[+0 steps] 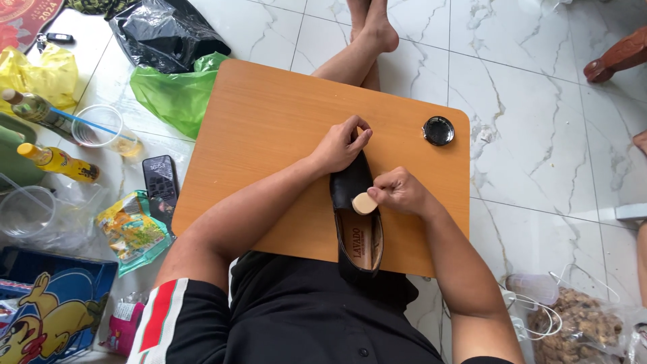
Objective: Polishing a black leather loafer using a brush and shoe polish
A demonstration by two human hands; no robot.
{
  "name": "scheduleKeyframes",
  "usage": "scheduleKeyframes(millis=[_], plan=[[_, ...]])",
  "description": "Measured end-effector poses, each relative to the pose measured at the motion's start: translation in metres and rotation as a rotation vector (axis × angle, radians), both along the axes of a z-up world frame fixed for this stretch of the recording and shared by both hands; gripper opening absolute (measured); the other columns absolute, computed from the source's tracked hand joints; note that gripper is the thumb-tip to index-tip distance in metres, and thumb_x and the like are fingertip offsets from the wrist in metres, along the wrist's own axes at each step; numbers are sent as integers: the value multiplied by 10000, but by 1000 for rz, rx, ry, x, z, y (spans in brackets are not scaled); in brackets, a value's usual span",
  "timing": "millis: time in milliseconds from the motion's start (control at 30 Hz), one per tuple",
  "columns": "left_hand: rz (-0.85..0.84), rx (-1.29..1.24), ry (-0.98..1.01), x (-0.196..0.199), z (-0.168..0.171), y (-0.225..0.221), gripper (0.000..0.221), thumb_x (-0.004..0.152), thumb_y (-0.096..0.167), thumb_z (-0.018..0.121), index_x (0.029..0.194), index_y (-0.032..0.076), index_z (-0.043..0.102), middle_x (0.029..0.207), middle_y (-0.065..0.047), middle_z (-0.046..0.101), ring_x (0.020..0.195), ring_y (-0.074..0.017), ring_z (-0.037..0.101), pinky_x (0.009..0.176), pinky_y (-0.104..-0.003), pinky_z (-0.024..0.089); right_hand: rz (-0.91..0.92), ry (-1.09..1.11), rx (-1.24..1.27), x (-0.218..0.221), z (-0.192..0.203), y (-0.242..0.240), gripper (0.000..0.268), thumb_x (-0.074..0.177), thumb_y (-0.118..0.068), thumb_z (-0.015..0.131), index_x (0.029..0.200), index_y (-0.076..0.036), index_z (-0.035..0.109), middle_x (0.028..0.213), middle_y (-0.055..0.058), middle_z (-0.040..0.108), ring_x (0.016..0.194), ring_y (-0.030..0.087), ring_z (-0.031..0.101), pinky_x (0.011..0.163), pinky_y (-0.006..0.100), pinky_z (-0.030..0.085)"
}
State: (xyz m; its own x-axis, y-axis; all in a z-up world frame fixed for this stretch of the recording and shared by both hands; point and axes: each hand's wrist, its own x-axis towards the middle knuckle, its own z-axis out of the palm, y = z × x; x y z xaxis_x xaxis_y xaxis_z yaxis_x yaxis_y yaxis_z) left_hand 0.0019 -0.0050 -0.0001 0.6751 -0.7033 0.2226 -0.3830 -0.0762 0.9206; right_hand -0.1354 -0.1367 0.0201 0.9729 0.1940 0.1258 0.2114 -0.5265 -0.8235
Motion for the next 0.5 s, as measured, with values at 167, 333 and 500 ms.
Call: scheduleKeyframes(millis=[167,333,500], plan=[[-4,1,-9,0,1,0,170,811,293,500,862,134,530,548,-100,527,566,-274,544,502,-346,409,-116,14,-15,3,26,5,337,781,-238,536,471,-127,462,390,11,354,447,67,340,392,248,305],[-1,-7,-11,1,-2,0,169,814,292,497,860,133,530,543,-99,523,561,-270,543,497,-342,408,-164,-22,-59,2,18,6,324,766,-231,547,480,-104,465,387,86,384,419,108,369,398,284,337],[-10,-5,-8,2,-3,-1,180,811,296,494,865,128,529,545,-105,519,567,-279,542,508,-349,410,-55,72,63,1,12,4,349,786,-222,533,463,-144,426,406,-60,355,477,46,338,410,223,304]])
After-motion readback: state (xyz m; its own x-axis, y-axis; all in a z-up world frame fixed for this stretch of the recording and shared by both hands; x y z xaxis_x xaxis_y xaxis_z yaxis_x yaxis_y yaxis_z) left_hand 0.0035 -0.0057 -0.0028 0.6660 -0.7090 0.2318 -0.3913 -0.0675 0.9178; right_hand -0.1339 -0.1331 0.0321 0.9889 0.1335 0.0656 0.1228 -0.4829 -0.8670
